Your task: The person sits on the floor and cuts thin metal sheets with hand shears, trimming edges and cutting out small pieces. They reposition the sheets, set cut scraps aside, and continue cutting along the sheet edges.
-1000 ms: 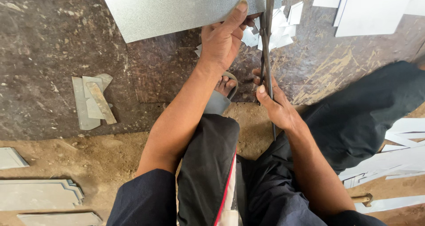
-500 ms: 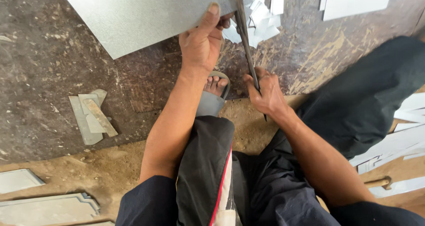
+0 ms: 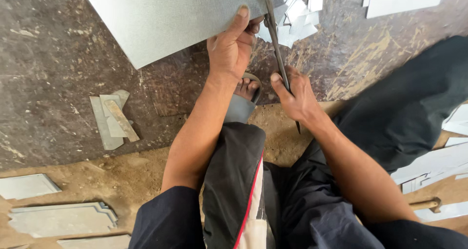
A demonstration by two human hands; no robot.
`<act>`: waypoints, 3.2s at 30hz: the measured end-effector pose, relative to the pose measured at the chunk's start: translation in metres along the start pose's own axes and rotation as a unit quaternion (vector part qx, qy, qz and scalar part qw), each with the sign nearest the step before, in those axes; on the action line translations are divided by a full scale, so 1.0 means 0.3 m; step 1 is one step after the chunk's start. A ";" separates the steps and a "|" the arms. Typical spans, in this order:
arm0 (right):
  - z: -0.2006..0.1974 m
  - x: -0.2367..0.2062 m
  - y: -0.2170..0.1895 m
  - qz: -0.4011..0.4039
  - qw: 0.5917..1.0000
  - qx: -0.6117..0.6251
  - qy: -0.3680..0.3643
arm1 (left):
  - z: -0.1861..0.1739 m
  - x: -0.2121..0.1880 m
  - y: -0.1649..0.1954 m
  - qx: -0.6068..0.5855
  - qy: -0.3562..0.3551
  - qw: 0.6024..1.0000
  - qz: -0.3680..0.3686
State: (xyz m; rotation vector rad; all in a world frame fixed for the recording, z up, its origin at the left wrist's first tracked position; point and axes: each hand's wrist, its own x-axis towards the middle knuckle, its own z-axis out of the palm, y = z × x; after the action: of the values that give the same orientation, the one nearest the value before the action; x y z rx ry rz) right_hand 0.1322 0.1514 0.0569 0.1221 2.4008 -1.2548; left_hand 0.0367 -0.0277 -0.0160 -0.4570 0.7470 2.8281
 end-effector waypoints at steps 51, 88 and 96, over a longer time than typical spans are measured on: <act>-0.258 -0.167 0.112 0.248 0.936 0.241 -0.071 | 0.016 -0.009 -0.030 -0.036 -0.015 0.999 0.022; -0.249 0.394 -0.124 0.022 0.971 0.206 0.121 | 0.019 -0.050 0.029 -0.012 0.054 0.998 -0.040; -0.122 0.508 -0.227 -0.164 0.965 0.204 -0.027 | 0.114 -0.221 0.165 -0.007 -0.090 0.948 -0.306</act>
State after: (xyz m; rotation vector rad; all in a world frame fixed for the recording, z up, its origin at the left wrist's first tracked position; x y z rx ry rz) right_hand -0.0360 0.1229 0.0648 -0.1968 2.1409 -1.8682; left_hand 0.0779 -0.0590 0.0571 -0.3495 0.4466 2.2520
